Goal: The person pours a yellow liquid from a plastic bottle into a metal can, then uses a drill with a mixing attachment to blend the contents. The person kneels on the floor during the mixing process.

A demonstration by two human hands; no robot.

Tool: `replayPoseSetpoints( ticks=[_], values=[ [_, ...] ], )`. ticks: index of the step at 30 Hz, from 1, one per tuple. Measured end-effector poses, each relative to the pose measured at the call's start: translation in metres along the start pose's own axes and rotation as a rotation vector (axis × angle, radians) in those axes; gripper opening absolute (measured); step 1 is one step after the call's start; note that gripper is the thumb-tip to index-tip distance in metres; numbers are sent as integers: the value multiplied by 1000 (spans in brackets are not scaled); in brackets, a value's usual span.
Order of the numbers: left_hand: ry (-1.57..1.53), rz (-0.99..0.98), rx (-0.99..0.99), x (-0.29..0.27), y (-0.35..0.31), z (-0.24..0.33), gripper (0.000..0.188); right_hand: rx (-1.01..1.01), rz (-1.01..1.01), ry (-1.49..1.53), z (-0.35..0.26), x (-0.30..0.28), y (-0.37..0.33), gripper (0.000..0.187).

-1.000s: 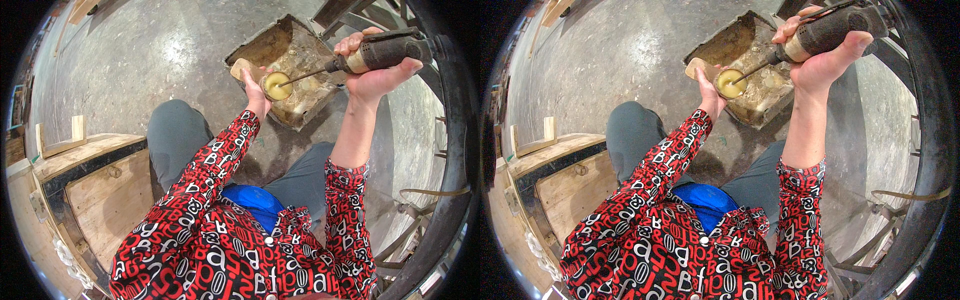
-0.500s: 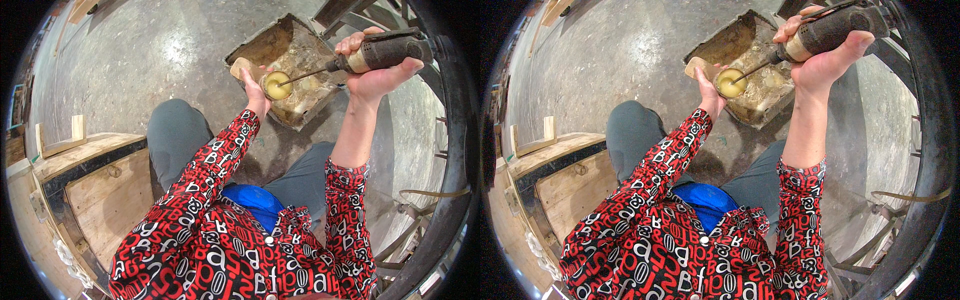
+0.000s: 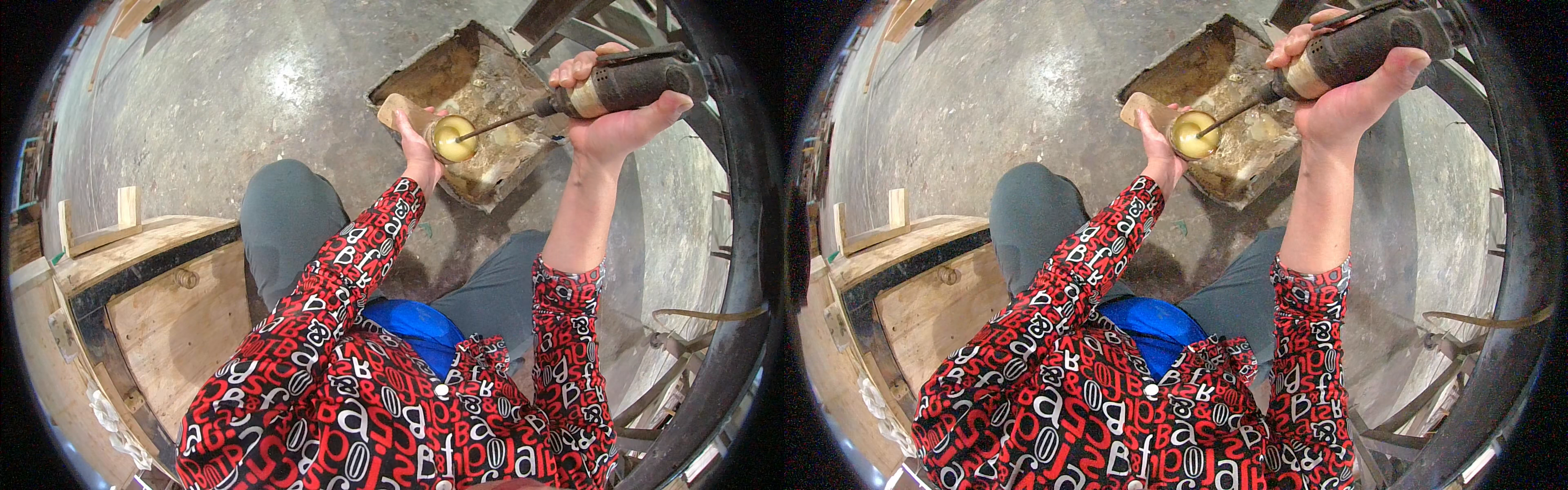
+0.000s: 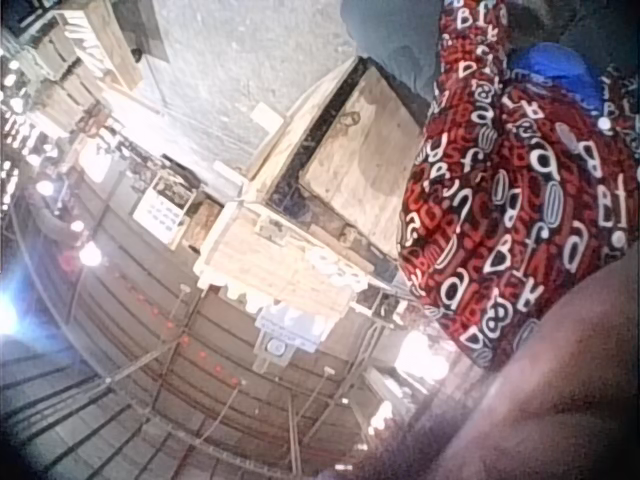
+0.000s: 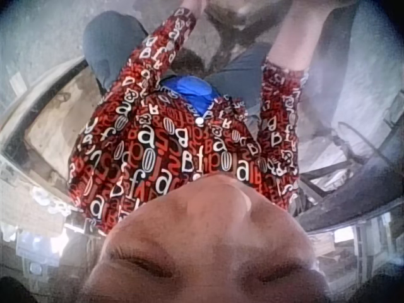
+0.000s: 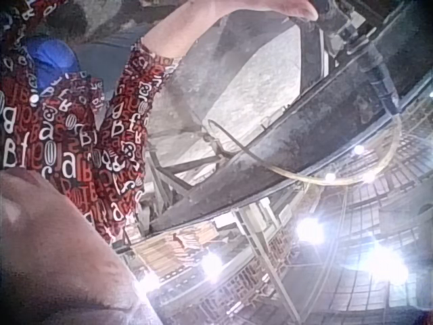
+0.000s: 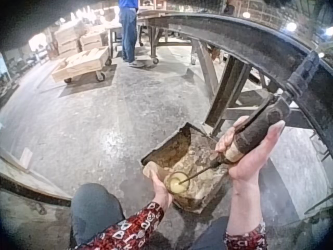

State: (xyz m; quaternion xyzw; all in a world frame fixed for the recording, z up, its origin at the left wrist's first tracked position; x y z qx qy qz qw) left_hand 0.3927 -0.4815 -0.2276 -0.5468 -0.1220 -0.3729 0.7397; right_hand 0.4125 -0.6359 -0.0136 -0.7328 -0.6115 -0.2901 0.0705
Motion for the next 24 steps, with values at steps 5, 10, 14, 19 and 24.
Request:
replayPoseSetpoints(
  ticks=[5,10,14,19,24],
  values=[
    [4,-10,0,-3,4,-1,66,-27,29,-50,0,0,-1,93],
    [4,-20,10,-4,5,-2,66,-34,16,-44,0,0,0,92],
    [2,-14,3,-3,4,-1,67,-4,15,-23,-1,0,0,92],
    [18,-3,-7,-3,2,-1,70,21,25,-14,-2,-1,-1,92],
    [29,-12,9,-3,2,1,71,4,4,-36,-3,0,0,92]
  ],
)
Point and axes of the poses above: each hand's wrist, its own y-axis towards the middle knuckle, its own x-axis out of the palm, z = x × y, the point moved 1 cm from there along y, towards the middle knuckle, and after that the axes turned 14 degrees about z, right-handed, at the moved point
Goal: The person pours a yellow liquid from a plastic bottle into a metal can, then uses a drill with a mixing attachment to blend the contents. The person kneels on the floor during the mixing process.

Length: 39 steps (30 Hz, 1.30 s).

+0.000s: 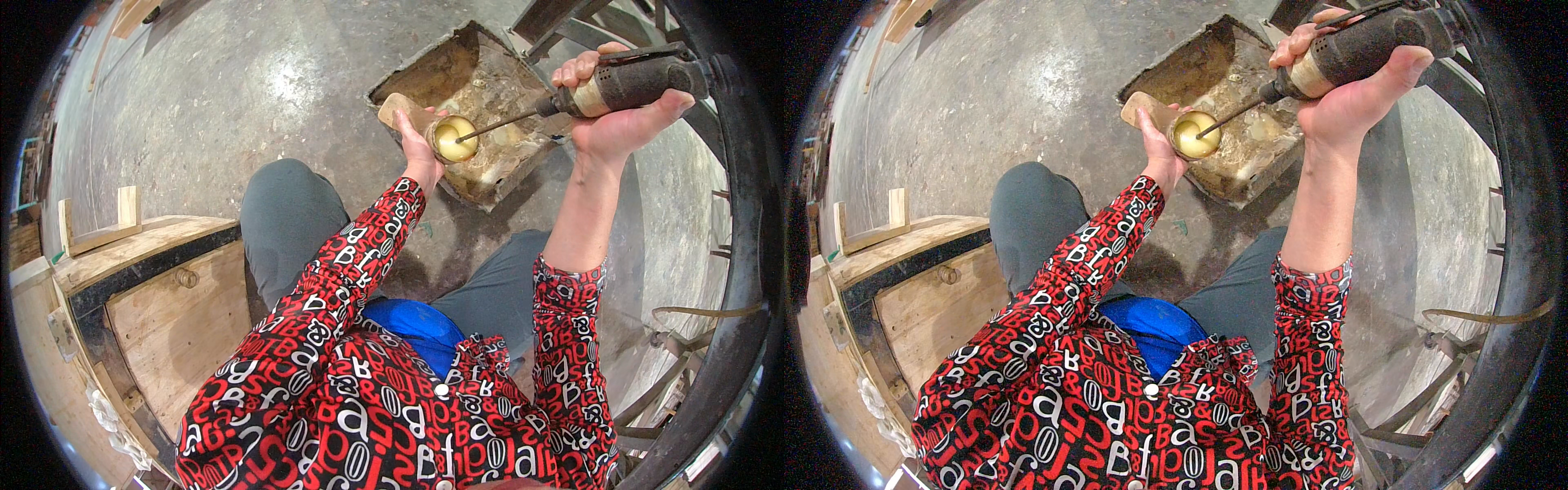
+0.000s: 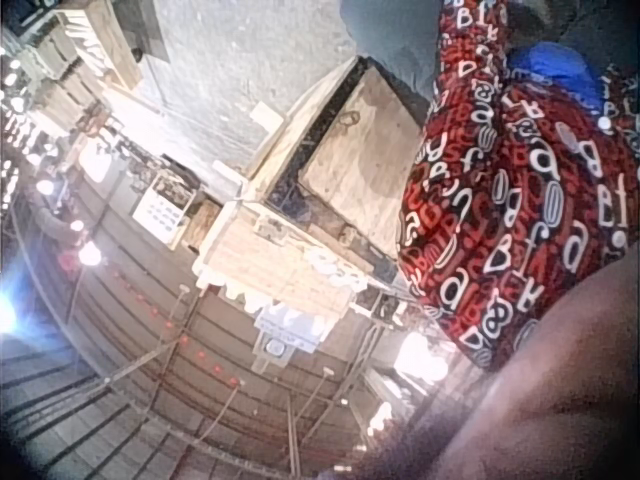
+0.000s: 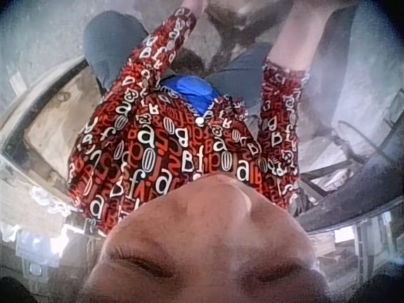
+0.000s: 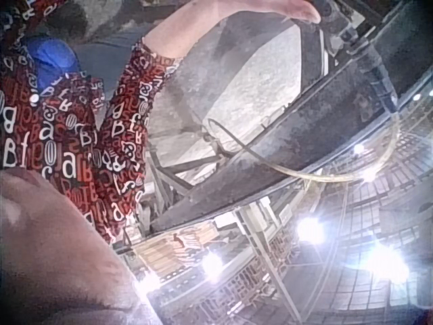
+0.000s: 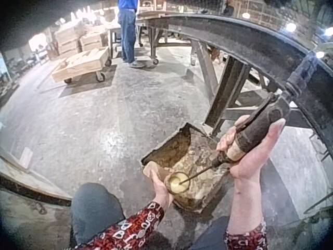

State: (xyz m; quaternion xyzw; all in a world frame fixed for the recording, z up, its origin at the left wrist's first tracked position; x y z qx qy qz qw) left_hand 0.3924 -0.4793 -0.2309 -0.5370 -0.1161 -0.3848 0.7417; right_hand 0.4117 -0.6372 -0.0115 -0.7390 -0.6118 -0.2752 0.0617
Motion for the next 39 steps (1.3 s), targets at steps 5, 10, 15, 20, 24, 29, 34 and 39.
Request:
replayPoseSetpoints(
  ticks=[5,10,15,20,24,29,34,39],
  values=[
    [8,20,-19,3,-6,-1,71,2,13,1,1,-2,-1,93],
    [-5,17,-25,3,-6,0,71,36,-11,46,-1,0,0,92],
    [-15,13,-14,1,-2,-1,71,28,-15,39,-1,0,0,92],
    [-21,31,-18,2,-4,-1,71,3,-24,17,0,-3,0,92],
    [-26,28,-15,2,-5,-2,70,-9,-11,-8,2,-3,0,91],
    [-22,28,-12,1,-2,-1,71,-9,-1,-28,1,-1,0,92],
    [-4,35,-13,2,-4,-4,72,25,-5,38,1,-2,1,93],
    [3,36,9,1,-2,-2,73,11,-5,10,2,-1,1,93]
  ],
)
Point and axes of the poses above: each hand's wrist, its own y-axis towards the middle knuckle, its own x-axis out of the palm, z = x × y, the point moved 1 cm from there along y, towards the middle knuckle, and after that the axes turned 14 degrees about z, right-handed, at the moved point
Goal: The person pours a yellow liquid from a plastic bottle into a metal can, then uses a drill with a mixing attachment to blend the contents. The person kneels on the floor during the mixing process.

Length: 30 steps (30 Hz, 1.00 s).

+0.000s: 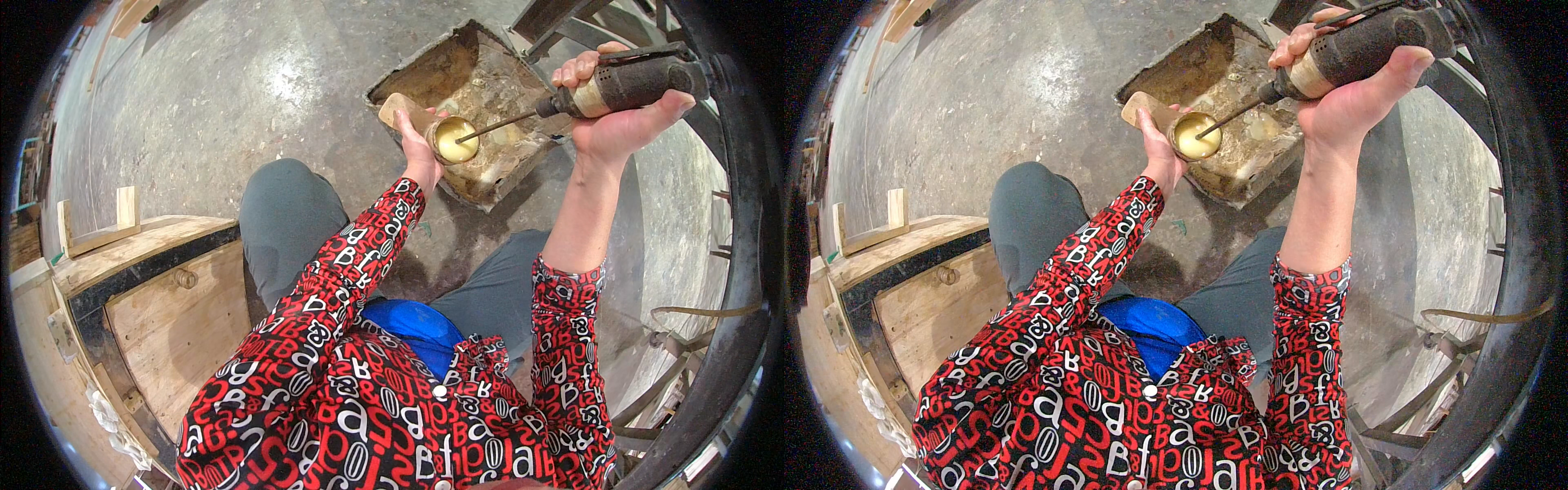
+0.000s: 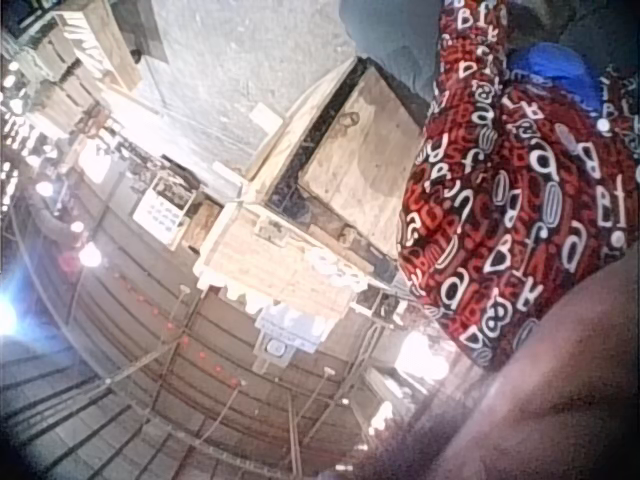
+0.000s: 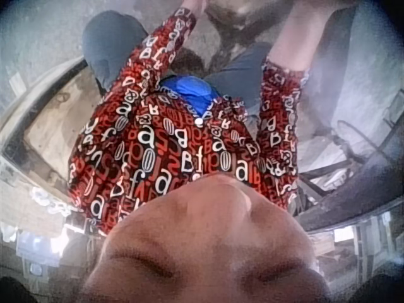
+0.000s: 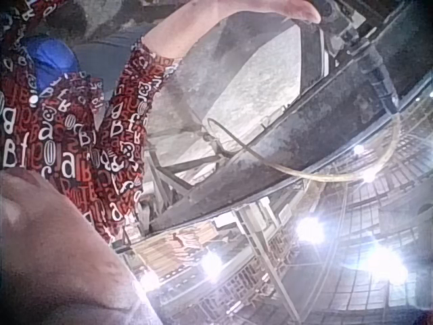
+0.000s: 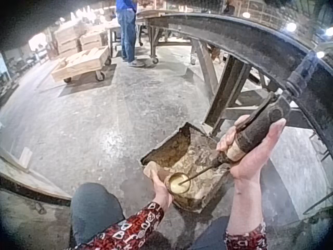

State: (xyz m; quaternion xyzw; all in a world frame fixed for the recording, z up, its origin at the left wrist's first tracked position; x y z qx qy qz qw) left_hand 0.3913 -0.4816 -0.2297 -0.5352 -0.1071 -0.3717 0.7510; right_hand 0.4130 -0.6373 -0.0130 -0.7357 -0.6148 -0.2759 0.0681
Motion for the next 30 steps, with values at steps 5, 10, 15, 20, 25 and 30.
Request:
replayPoseSetpoints(
  ticks=[5,10,15,20,25,30],
  values=[
    [5,-6,-10,0,0,-1,71,25,-5,17,-1,0,0,93],
    [-5,7,-6,-1,1,-1,71,33,-3,33,-1,0,0,92],
    [-15,10,-5,0,1,-2,71,15,-17,20,0,-1,1,92],
    [24,-15,-9,0,1,0,71,13,-23,22,0,0,1,92],
    [13,-23,-11,-1,1,0,70,13,-7,13,0,-1,0,92],
    [-18,-11,3,-1,1,0,71,15,-46,30,0,-1,1,92]
  ],
)
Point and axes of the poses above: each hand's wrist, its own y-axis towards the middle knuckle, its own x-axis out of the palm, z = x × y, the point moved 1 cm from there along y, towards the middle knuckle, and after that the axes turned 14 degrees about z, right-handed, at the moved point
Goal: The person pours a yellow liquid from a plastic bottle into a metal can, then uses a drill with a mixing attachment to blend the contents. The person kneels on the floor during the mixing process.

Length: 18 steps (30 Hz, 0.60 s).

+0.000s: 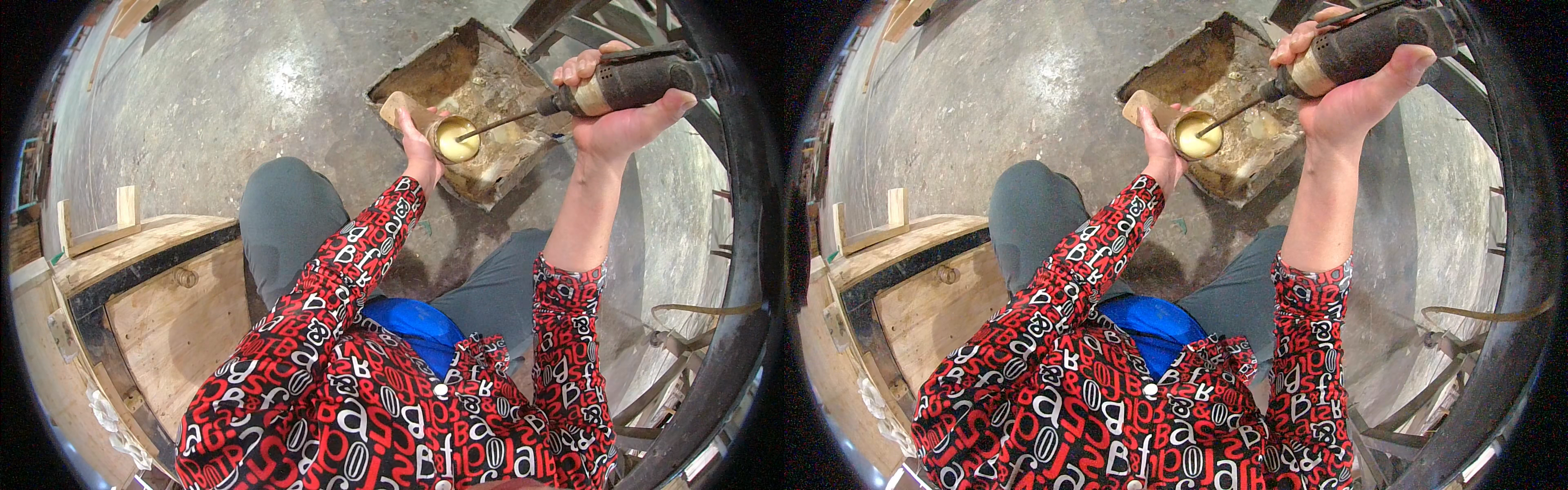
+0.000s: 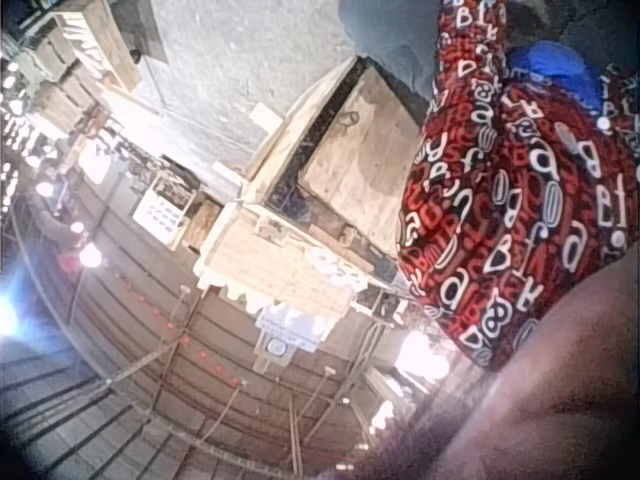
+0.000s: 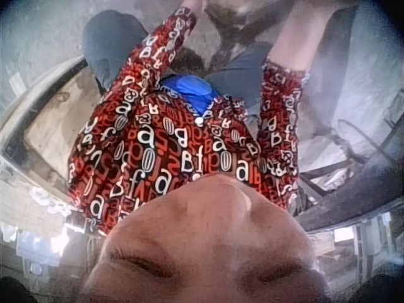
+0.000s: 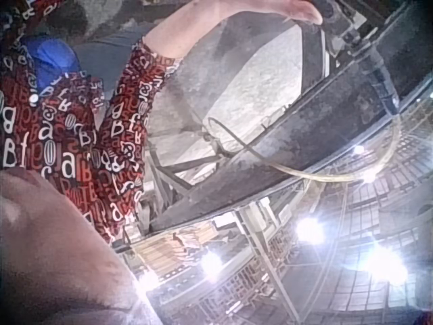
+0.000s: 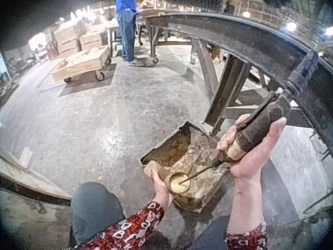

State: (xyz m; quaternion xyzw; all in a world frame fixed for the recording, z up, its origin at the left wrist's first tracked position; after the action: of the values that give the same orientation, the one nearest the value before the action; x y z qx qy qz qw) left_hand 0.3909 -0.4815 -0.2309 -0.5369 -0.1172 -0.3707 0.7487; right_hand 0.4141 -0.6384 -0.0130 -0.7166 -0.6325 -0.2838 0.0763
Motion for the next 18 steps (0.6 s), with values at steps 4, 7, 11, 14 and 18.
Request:
replayPoseSetpoints(
  ticks=[4,7,11,14,18],
  values=[
    [10,21,-17,3,-6,-2,71,14,6,21,0,-4,-1,92],
    [-4,11,-3,1,-2,2,70,13,-14,35,0,0,0,91],
    [-3,12,-19,1,-2,0,69,-19,-1,-12,1,-2,0,90],
    [9,17,-26,2,-4,-1,69,-33,0,-28,0,-5,-1,90],
    [-1,14,-14,1,-1,0,69,-33,-18,-21,0,-5,0,90]
  ],
)
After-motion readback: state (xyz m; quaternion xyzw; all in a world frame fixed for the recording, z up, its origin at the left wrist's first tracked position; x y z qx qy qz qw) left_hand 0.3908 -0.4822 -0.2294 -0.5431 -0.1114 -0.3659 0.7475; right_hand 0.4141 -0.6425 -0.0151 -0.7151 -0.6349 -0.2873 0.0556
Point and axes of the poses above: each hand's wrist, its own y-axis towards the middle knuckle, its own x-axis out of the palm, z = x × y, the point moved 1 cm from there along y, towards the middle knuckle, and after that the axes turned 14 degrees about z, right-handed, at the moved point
